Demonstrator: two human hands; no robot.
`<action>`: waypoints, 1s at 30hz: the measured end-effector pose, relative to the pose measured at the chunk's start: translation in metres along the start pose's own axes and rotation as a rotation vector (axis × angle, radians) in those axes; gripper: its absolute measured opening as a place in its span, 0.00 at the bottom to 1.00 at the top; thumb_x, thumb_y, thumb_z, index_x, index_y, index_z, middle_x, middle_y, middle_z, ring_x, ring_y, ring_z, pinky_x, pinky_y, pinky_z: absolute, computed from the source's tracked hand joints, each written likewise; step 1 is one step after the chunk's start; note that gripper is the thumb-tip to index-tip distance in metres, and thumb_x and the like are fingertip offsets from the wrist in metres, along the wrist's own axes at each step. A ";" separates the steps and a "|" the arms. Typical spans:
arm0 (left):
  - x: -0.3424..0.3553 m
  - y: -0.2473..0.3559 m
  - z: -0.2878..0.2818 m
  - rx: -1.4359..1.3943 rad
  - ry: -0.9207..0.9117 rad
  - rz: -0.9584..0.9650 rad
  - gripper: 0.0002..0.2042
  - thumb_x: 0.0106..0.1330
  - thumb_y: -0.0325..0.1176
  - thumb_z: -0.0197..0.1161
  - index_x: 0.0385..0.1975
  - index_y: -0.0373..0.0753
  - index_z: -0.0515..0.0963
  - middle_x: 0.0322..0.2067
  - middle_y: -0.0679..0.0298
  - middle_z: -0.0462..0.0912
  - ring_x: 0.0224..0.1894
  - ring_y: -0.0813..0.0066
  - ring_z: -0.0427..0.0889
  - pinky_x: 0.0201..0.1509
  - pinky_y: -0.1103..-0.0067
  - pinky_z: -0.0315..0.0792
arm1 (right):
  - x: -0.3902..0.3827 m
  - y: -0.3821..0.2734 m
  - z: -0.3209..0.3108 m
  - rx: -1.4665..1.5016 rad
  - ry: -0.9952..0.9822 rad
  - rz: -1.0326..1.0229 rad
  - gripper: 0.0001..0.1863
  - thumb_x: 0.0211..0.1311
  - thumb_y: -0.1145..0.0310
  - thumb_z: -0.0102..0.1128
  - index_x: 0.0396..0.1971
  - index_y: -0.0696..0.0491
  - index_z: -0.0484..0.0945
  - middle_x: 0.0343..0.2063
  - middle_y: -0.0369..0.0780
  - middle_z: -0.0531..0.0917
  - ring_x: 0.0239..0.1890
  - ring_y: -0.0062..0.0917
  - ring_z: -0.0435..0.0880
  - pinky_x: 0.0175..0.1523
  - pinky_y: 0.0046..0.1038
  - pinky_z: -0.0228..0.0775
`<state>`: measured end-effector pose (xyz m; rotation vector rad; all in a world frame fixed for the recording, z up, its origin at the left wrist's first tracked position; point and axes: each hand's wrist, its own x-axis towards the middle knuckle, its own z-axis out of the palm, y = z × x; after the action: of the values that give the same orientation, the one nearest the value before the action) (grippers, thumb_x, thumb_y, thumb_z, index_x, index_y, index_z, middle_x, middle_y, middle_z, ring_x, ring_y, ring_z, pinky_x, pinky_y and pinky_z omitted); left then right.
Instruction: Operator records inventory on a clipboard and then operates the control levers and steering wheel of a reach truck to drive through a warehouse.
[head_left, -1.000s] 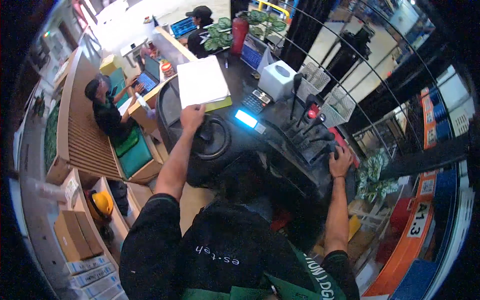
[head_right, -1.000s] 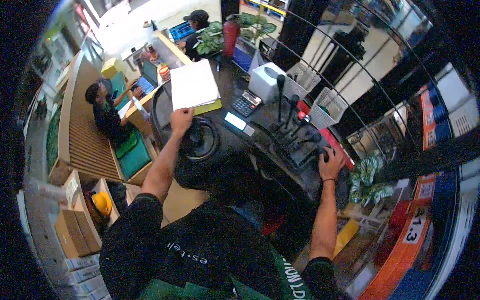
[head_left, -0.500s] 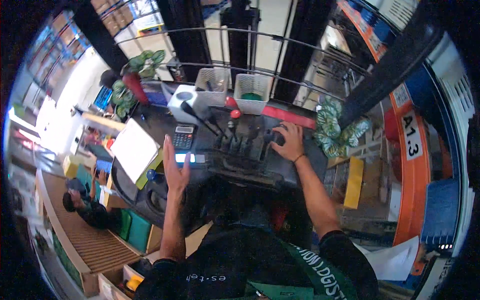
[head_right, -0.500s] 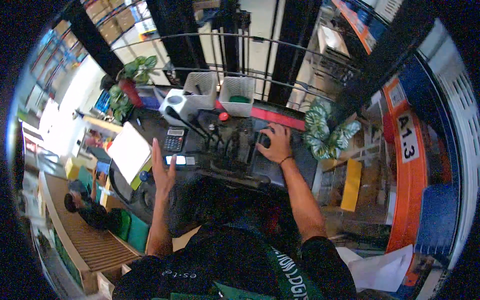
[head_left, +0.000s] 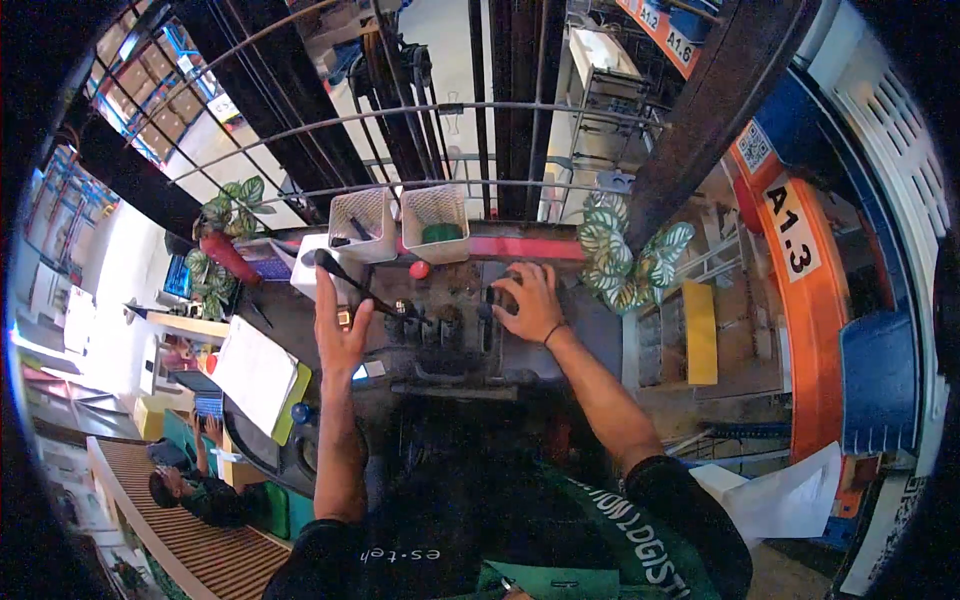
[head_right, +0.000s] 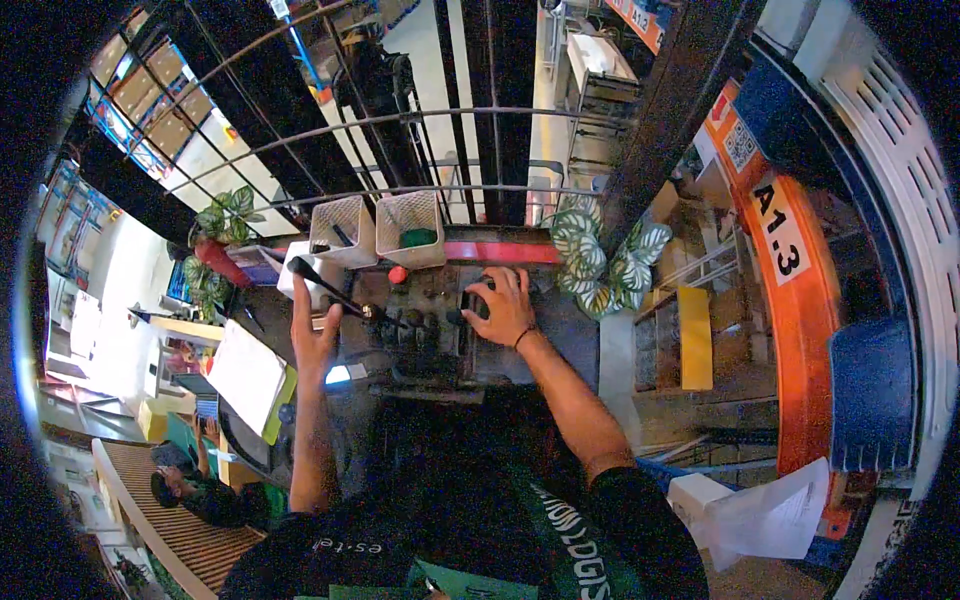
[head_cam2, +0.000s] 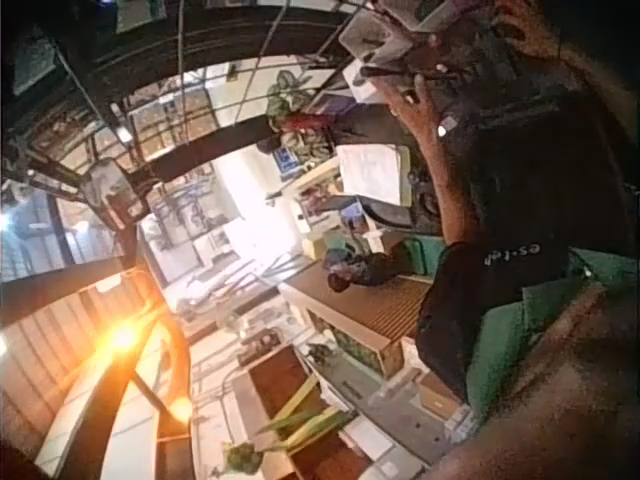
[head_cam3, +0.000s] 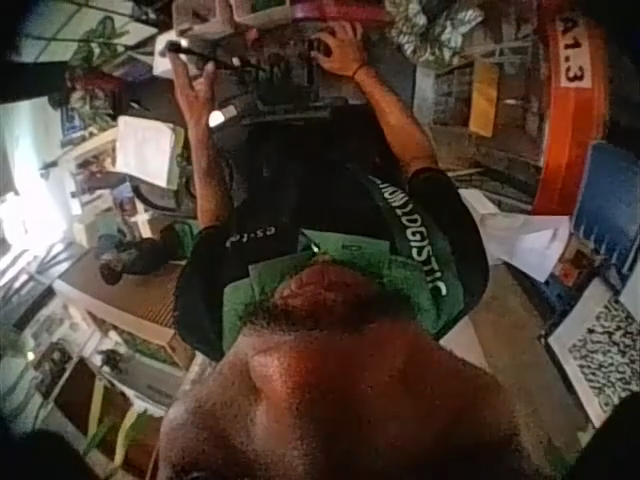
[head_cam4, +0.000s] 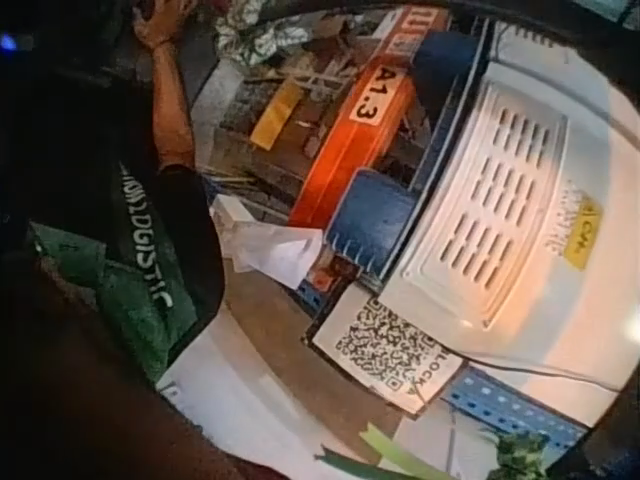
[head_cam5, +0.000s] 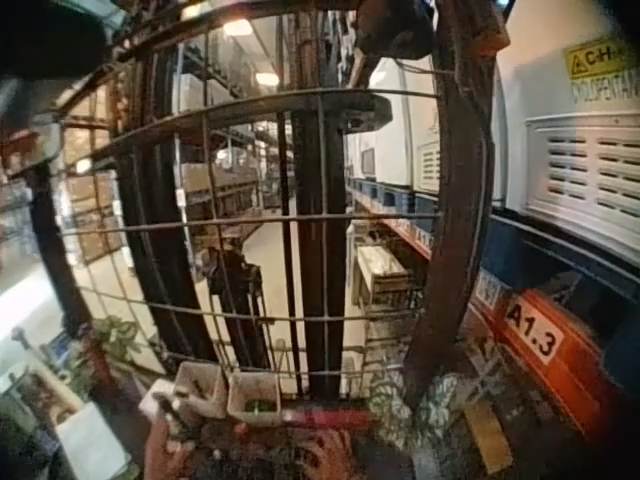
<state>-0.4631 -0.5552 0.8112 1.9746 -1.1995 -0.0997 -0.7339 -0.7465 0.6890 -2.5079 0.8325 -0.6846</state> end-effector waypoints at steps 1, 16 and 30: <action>-0.001 0.002 -0.001 -0.045 0.005 -0.017 0.42 0.63 0.41 0.68 0.73 0.33 0.52 0.73 0.47 0.54 0.74 0.53 0.56 0.74 0.68 0.56 | 0.000 -0.001 0.001 0.008 -0.014 0.018 0.24 0.48 0.51 0.71 0.45 0.44 0.81 0.53 0.45 0.73 0.62 0.41 0.67 0.69 0.56 0.44; -0.056 -0.007 0.011 -0.126 0.294 -0.037 0.40 0.63 0.42 0.69 0.73 0.38 0.57 0.59 0.52 0.73 0.56 0.61 0.75 0.60 0.71 0.70 | 0.058 -0.008 0.006 0.608 -0.527 0.100 0.25 0.67 0.48 0.57 0.51 0.53 0.80 0.54 0.43 0.81 0.58 0.39 0.77 0.64 0.38 0.64; -0.317 -0.117 0.147 -0.075 0.048 -1.156 0.24 0.65 0.49 0.62 0.47 0.30 0.79 0.44 0.46 0.84 0.49 0.48 0.82 0.54 0.64 0.74 | 0.078 -0.035 0.080 0.153 -1.055 -0.374 0.41 0.64 0.62 0.58 0.69 0.65 0.49 0.70 0.63 0.49 0.65 0.57 0.65 0.67 0.42 0.63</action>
<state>-0.6188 -0.3706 0.5325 2.3269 0.1040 -0.6518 -0.6193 -0.7523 0.6685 -2.3912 -0.0707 0.4790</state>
